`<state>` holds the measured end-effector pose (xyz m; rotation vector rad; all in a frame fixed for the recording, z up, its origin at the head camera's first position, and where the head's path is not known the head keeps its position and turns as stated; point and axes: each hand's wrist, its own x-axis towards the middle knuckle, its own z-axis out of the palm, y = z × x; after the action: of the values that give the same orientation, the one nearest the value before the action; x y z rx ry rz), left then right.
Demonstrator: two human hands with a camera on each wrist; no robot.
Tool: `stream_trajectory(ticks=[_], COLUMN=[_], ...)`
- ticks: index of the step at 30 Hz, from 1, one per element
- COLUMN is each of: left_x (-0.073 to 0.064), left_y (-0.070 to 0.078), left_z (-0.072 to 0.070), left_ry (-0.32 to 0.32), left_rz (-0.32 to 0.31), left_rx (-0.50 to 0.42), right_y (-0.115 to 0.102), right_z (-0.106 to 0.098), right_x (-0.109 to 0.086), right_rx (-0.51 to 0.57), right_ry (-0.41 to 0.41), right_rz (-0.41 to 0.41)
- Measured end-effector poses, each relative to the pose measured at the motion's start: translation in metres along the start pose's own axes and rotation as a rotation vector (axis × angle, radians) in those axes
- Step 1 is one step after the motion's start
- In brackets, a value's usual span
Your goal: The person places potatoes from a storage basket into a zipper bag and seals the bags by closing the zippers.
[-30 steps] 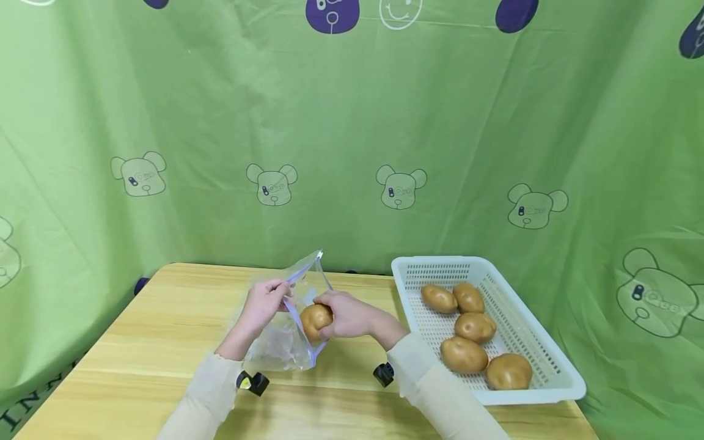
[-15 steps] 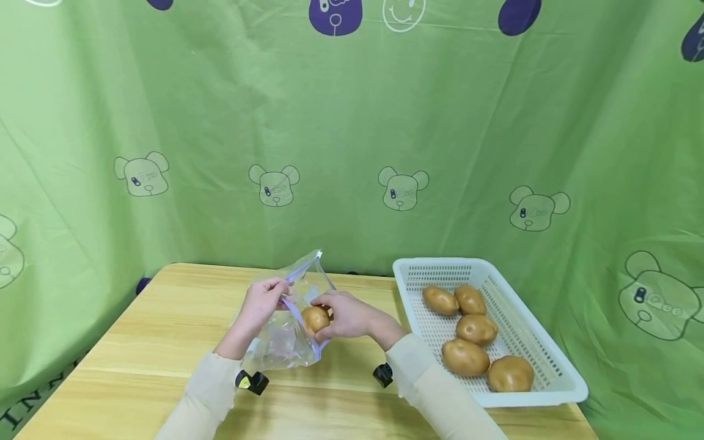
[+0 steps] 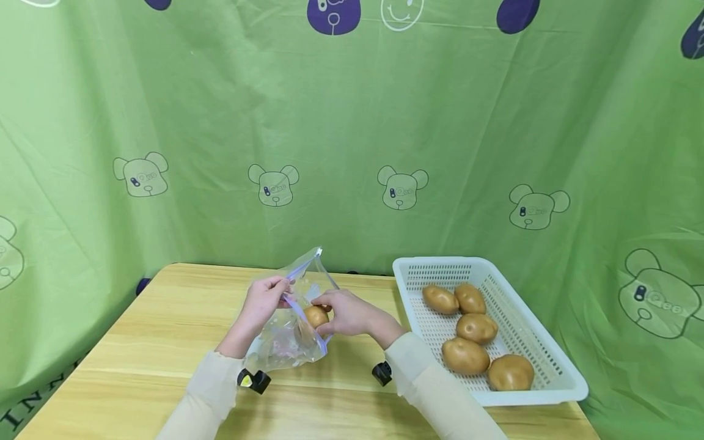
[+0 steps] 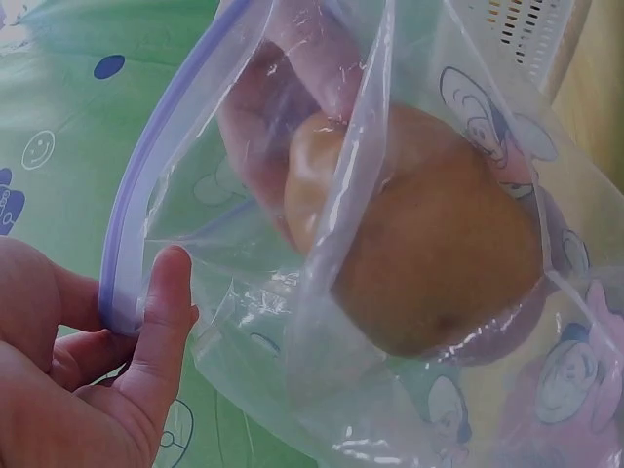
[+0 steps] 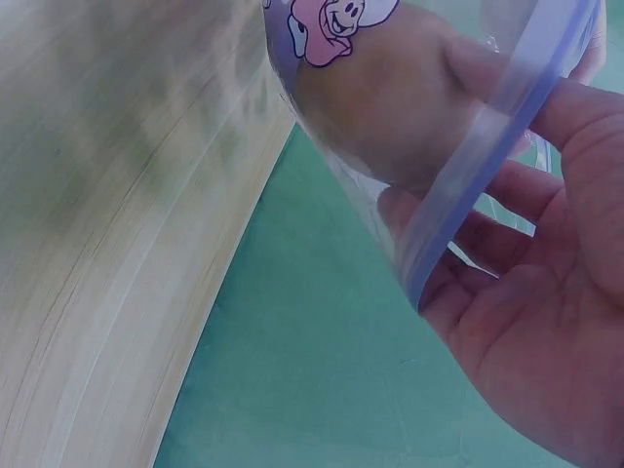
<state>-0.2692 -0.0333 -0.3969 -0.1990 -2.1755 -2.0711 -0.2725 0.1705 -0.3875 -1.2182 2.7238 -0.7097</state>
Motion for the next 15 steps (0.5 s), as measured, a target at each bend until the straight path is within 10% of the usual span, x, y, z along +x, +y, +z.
stream_trajectory(ticks=[15], left_x=[-0.002], left_y=[0.004], left_z=[0.001], left_ry=[0.027], left_rz=[0.001], left_rx=[-0.007], right_y=[-0.009], right_z=[-0.015], right_x=[-0.011], right_rx=[0.022], right_ry=[0.081], right_rz=[-0.053])
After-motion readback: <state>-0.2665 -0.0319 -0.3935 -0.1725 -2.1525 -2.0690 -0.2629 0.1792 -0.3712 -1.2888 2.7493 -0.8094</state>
